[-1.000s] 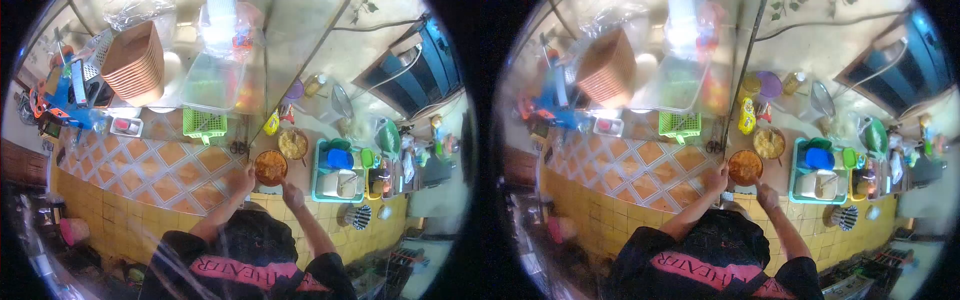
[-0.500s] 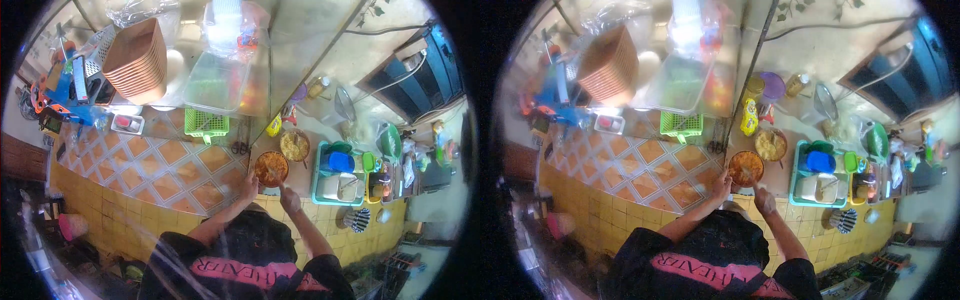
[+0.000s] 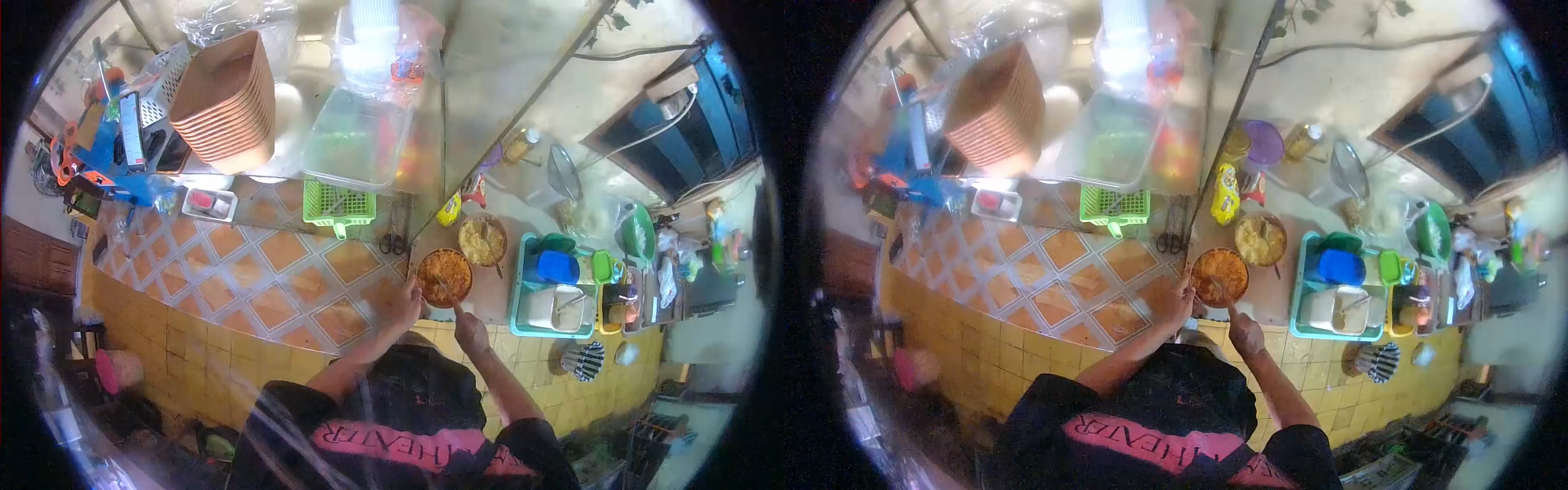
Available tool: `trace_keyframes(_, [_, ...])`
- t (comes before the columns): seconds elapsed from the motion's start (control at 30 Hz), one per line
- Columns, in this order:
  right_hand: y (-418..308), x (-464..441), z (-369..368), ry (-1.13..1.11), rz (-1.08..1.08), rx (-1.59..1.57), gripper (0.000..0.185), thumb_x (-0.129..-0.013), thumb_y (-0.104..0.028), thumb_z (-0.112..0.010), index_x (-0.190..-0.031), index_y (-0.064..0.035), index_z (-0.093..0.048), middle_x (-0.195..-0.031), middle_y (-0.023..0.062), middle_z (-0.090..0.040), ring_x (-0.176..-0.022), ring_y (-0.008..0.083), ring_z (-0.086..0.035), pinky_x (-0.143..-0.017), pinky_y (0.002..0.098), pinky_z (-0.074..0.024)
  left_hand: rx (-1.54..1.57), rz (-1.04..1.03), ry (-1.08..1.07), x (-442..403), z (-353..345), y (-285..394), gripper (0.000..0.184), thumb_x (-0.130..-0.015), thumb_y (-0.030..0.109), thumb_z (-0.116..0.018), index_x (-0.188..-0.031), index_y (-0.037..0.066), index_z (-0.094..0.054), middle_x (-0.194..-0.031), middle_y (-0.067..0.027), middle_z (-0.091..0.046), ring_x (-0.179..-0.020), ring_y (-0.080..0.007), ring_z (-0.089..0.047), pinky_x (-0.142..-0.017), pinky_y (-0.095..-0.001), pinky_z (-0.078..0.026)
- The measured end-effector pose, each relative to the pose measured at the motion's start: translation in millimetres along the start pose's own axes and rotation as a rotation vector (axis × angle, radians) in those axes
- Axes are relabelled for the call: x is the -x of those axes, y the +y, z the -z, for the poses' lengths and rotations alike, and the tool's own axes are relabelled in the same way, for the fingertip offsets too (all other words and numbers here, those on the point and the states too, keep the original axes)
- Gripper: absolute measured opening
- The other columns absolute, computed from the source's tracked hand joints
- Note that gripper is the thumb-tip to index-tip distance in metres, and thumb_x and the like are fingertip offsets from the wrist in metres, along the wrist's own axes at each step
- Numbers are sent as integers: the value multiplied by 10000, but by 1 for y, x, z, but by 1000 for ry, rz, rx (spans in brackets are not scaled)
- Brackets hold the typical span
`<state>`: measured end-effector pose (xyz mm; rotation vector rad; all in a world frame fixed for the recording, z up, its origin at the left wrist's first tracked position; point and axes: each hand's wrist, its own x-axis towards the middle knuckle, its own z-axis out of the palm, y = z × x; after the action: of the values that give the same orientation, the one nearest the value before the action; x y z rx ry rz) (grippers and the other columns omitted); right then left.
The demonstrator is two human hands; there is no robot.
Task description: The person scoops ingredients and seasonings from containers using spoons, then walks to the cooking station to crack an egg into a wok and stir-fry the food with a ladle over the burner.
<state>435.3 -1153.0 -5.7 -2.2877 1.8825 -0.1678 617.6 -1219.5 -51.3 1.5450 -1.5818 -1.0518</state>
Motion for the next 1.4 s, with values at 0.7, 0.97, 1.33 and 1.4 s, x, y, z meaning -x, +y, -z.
trace_keyframes(0.7, [12,-36,8,192,4,-79,503,-744,-9,-506,-1240,-39,-429,-661,149,-547,-571,305,-558,-491,418,-462,245,194,-234,-11,11,4,440,-934,145,-388,-1367,120,-310,-794,-58,-570,-547,-127,-529,-531,-273,-467])
trace_keyframes(0.97, [0,-31,7,151,91,-87,496,-759,24,-492,-1245,-58,-431,-601,155,-523,-515,321,-531,-448,414,-442,240,-33,42,-15,-1,0,440,-912,143,-412,-1340,74,-335,-995,-163,-559,-869,-245,-572,-762,-321,-456])
trace_keyframes(1.33, [-8,-29,16,209,112,-58,561,-784,7,-470,-1326,-87,-360,-589,129,-505,-502,293,-519,-449,408,-428,268,139,-205,-17,-4,-18,445,-927,170,-398,-1355,77,-317,-1124,-202,-561,-962,-306,-574,-801,-362,-444])
trace_keyframes(1.4, [-5,-43,23,256,103,-102,578,-772,6,-478,-1328,-95,-358,-587,130,-504,-498,294,-518,-444,410,-426,225,300,-270,-20,0,-10,427,-943,219,-393,-1343,78,-338,-1045,-146,-586,-858,-225,-604,-739,-322,-490])
